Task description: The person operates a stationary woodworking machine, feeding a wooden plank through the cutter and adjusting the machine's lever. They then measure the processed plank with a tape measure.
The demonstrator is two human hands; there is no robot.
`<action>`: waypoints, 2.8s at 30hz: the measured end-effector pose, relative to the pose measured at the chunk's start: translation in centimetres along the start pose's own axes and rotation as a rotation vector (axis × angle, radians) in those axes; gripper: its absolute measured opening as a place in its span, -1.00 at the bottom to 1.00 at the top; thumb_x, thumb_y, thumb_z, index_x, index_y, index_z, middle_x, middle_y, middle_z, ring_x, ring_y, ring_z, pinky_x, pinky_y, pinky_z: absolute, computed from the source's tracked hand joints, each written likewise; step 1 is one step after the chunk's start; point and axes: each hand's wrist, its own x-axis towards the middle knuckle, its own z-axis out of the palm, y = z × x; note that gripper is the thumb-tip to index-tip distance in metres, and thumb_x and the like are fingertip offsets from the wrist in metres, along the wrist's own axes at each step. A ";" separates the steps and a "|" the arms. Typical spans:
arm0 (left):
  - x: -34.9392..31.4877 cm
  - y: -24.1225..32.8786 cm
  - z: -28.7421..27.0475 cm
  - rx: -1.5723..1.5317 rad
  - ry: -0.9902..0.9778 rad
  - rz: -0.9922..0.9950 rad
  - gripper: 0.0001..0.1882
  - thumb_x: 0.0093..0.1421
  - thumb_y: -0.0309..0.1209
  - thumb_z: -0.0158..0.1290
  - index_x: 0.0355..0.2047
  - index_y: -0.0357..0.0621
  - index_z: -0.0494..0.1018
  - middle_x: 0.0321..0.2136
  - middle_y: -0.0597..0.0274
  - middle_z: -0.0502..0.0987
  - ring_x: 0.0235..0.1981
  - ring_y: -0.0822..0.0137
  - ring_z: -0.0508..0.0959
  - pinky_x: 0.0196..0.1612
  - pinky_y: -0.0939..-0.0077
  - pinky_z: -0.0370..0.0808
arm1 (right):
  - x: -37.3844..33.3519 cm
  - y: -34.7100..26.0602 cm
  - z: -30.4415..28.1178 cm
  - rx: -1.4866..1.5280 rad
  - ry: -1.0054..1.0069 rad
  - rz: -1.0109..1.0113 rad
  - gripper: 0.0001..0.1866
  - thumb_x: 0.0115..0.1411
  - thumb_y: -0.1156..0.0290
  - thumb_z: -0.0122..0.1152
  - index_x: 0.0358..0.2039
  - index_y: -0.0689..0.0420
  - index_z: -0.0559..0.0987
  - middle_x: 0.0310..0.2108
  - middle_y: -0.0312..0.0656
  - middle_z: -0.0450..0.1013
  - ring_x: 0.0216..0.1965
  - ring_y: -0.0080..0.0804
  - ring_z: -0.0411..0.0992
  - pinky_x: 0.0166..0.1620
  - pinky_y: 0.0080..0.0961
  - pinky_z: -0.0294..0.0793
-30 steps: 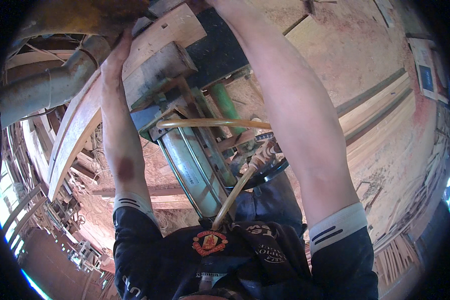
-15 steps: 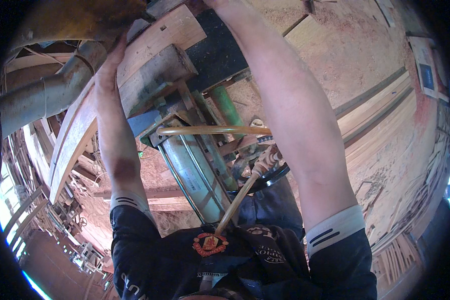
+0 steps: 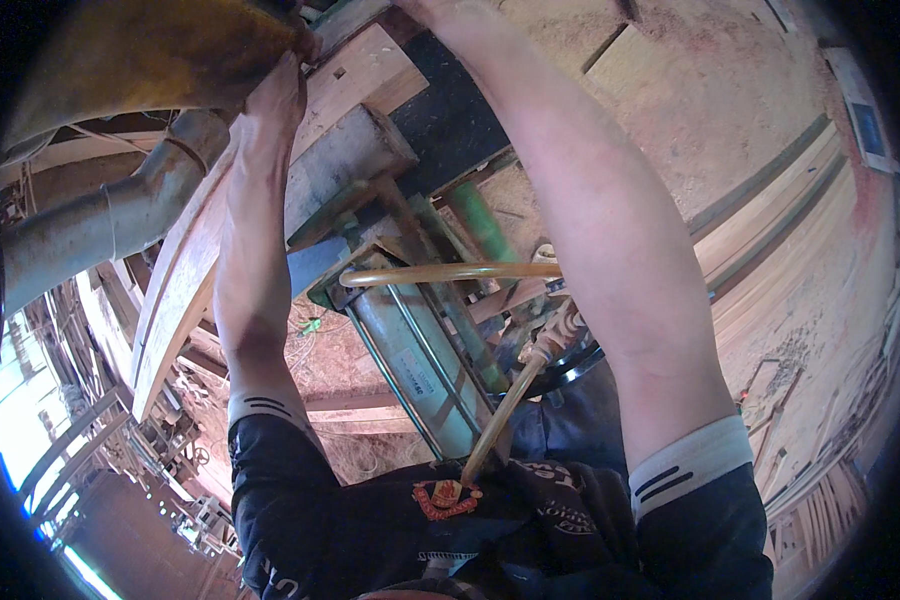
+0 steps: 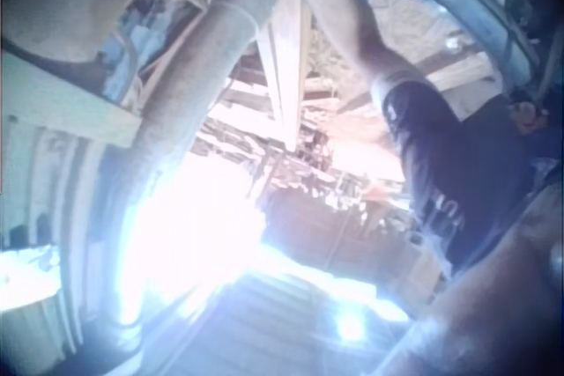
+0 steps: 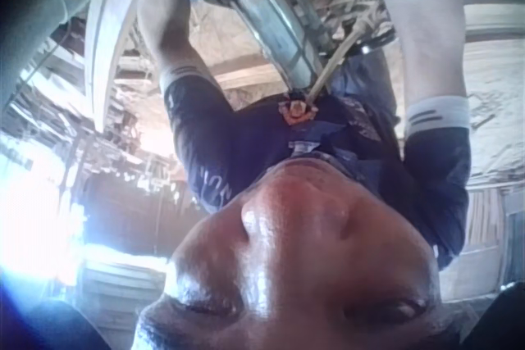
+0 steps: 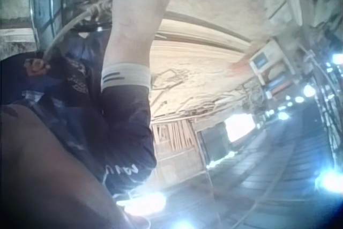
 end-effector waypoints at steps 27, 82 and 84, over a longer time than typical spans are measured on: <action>0.3 -0.1 0.7 0.014 0.030 -0.007 -0.45 0.52 -0.10 -0.17 0.39 -0.08 0.17 0.37 0.17 0.27 0.41 0.21 0.16 0.43 0.19 0.08 | 0.3 0.1 -0.2 -0.085 -0.013 -0.013 -0.63 0.15 0.27 0.13 -0.64 0.32 0.58 -0.78 -0.01 0.39 -0.73 -0.36 0.39 -0.54 -0.27 0.37; -6.3 -4.7 2.5 2.379 0.039 0.419 -0.44 0.51 -0.12 -0.16 0.41 -0.07 0.12 0.38 0.19 0.23 0.47 0.17 0.03 0.52 0.05 -0.15 | -0.2 -5.9 -3.5 0.044 -0.437 0.614 -0.33 0.41 -0.16 -0.03 -0.07 0.33 0.57 -0.32 0.01 0.55 -0.29 -0.22 0.58 -0.36 -0.28 0.53; -6.4 -4.7 2.5 2.382 0.046 0.425 -0.44 0.51 -0.12 -0.16 0.41 -0.07 0.12 0.38 0.20 0.23 0.47 0.17 0.03 0.52 0.04 -0.16 | -0.6 -5.2 -2.1 0.006 -0.345 0.547 -0.35 0.40 -0.15 0.00 0.02 0.28 0.56 -0.17 0.04 0.55 -0.23 -0.23 0.56 -0.32 -0.24 0.53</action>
